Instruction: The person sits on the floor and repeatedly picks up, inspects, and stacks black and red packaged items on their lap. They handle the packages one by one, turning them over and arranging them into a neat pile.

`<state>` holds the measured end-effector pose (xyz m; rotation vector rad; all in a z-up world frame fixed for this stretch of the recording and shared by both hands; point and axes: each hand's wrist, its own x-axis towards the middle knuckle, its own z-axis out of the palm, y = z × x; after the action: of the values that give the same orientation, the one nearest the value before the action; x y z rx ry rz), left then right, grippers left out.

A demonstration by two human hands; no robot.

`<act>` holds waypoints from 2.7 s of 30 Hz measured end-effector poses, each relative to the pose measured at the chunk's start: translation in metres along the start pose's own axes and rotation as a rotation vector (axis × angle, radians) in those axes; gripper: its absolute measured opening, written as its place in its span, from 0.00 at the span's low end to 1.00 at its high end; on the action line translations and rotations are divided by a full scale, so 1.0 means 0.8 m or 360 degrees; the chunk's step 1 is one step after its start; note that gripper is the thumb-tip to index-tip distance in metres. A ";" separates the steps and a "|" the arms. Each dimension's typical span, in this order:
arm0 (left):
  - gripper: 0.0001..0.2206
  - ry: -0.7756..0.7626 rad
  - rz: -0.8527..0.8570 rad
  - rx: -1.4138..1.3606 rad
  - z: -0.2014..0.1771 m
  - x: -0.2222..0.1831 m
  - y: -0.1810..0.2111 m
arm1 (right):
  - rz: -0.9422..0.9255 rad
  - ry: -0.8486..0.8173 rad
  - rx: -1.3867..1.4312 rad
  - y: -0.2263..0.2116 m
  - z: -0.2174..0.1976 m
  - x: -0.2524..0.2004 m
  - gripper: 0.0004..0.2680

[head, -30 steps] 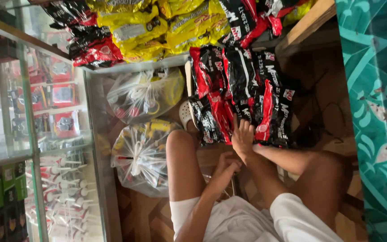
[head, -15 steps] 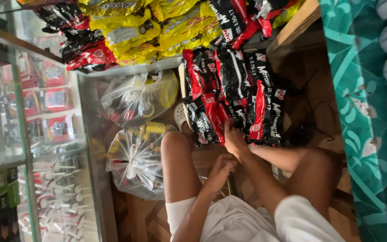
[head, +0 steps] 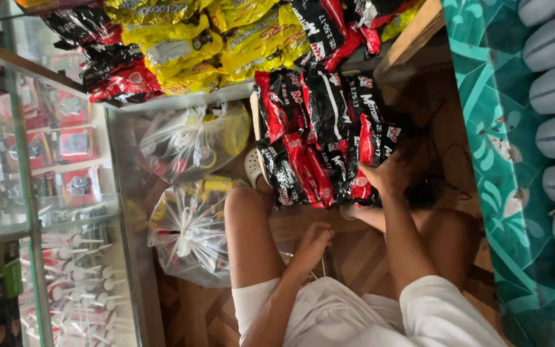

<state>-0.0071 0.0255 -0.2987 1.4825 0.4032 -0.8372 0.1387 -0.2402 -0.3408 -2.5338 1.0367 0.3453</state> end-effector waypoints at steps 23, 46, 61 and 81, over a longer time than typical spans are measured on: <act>0.23 -0.0061 -0.0029 0.0107 -0.007 -0.008 0.016 | -0.0459 0.0807 0.0680 -0.055 -0.038 -0.117 0.25; 0.30 0.0128 0.0107 0.0208 -0.018 -0.028 0.035 | -0.0655 0.0523 -0.0136 -0.083 0.150 -0.052 0.29; 0.27 0.0115 0.0097 0.0308 -0.006 -0.034 0.039 | -0.1174 0.0319 -0.0354 -0.016 0.121 -0.148 0.23; 0.08 0.0580 0.0203 -0.0330 -0.056 -0.041 0.059 | -0.0446 -0.0529 -0.0012 -0.197 0.123 -0.138 0.38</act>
<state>0.0152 0.0713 -0.2466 1.4490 0.6393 -0.4082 0.1654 -0.0260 -0.3494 -2.4704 0.5498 0.6596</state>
